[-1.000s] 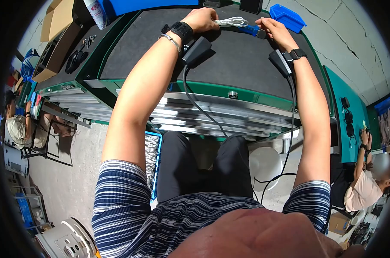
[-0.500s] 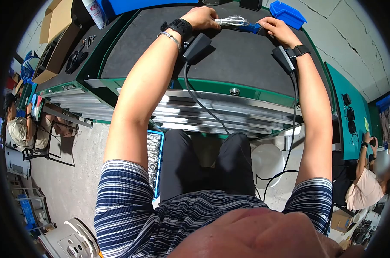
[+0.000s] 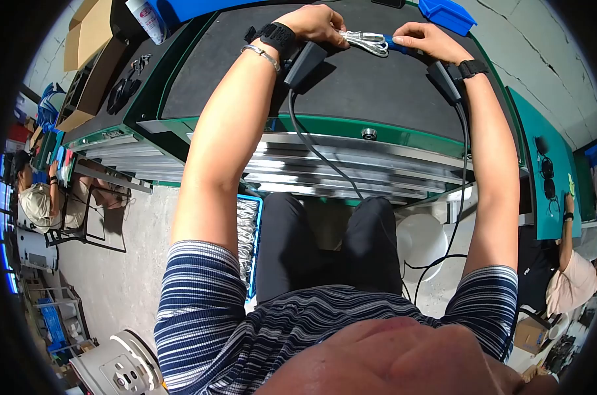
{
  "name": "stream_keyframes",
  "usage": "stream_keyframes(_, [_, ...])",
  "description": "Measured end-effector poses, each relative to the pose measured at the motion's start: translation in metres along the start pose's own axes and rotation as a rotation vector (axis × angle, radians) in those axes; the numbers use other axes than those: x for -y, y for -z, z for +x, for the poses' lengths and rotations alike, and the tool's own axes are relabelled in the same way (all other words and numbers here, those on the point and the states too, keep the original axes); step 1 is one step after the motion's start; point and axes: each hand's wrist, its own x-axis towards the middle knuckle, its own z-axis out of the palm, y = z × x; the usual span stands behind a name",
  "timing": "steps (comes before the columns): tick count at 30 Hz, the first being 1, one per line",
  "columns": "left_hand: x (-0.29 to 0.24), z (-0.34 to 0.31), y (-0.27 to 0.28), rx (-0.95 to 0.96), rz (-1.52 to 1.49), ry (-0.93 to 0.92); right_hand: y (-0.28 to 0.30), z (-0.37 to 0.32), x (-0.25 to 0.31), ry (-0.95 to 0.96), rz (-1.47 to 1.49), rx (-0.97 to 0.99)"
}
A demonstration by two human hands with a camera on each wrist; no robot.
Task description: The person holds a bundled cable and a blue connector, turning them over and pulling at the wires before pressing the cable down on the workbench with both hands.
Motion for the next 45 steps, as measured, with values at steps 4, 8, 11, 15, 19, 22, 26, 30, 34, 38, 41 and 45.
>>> stream_keyframes(4, [0.002, 0.002, -0.001, -0.058, 0.024, -0.015, 0.002, -0.007, 0.011, -0.045, -0.005, 0.050])
stream_keyframes(8, [0.004, 0.008, -0.003, -0.256, 0.067, -0.088, 0.000, -0.007, 0.016, 0.029, -0.022, -0.077])
stream_keyframes(11, [-0.004, 0.006, -0.005, -0.282, 0.002, -0.037, -0.004, -0.006, 0.015, 0.113, -0.121, -0.296])
stream_keyframes(15, [0.000, 0.006, -0.004, -0.097, -0.057, -0.050, -0.004, 0.003, -0.003, 0.236, -0.317, -0.453])
stream_keyframes(19, [0.002, 0.003, -0.002, -0.076, -0.059, -0.040, -0.004, 0.000, -0.016, -0.026, -0.210, -0.183])
stream_keyframes(22, [0.005, 0.001, -0.002, 0.007, -0.192, -0.075, 0.001, 0.002, -0.028, -0.049, -0.100, -0.061])
stream_keyframes(26, [0.007, 0.005, -0.006, 0.073, -0.269, -0.043, 0.003, 0.003, -0.031, -0.036, 0.009, 0.009])
stream_keyframes(30, [0.013, 0.007, -0.007, 0.078, -0.245, -0.034, -0.009, 0.002, -0.026, -0.083, -0.115, -0.083])
stream_keyframes(34, [0.014, 0.019, -0.009, 0.094, 0.016, 0.011, -0.006, 0.004, 0.000, -0.199, -0.252, -0.010])
stream_keyframes(38, [-0.021, 0.008, -0.014, 0.074, 0.308, 0.241, -0.026, 0.000, 0.069, -0.489, -0.624, -0.044])
stream_keyframes(41, [-0.051, -0.007, -0.012, 0.109, 0.404, 0.400, -0.034, -0.018, 0.104, -0.570, -0.733, -0.104])
stream_keyframes(45, [-0.062, -0.024, -0.012, 0.127, 0.459, 0.332, -0.040, -0.040, 0.116, -0.520, -0.859, -0.143])
